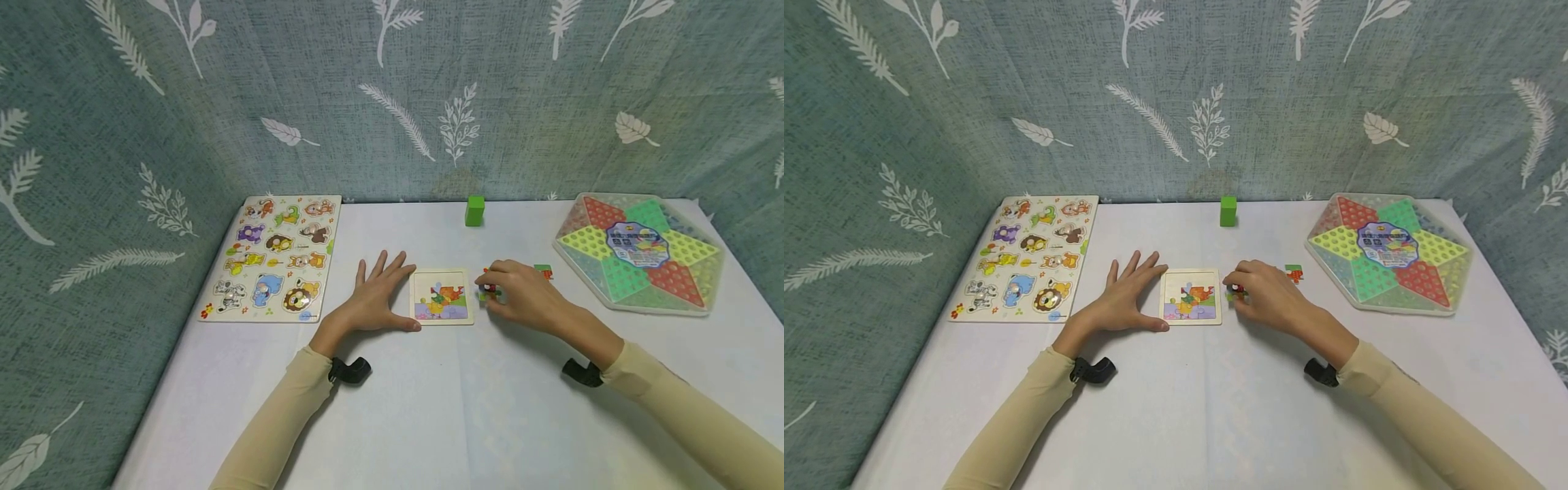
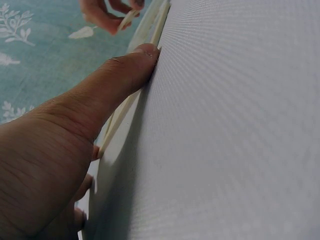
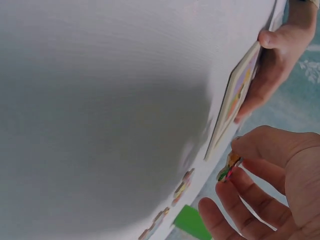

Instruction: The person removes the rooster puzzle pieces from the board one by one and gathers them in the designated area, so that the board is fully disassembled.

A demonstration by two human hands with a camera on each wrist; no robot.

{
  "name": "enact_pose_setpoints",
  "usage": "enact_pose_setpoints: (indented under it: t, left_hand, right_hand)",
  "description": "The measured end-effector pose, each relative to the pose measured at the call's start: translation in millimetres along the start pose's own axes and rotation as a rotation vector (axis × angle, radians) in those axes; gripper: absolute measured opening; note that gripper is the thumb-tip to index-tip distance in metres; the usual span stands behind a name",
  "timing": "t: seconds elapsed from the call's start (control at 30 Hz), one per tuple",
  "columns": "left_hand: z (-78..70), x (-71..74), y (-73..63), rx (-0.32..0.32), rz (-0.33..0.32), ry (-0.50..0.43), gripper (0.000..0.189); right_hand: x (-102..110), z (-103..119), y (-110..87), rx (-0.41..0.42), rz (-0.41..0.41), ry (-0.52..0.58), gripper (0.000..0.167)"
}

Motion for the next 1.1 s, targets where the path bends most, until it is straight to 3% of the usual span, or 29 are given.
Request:
enact_pose_setpoints:
  t: [1.1]
  left_hand:
    - [-0.6,-0.2,0.1,0.007,0.006,-0.001,0.114]
  right_hand:
    - [-8,-11,-17.1,-0.017,0.055,-0.035,0.025]
Point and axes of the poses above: each hand's wrist, its own y-axis towards the middle knuckle, its own x-axis out of the back of the hand, z = x × y, the point moved 3 cm from there along y, towards the middle knuckle, and after that the axes turned 6 degrees about -z, right-handed, at the moved point
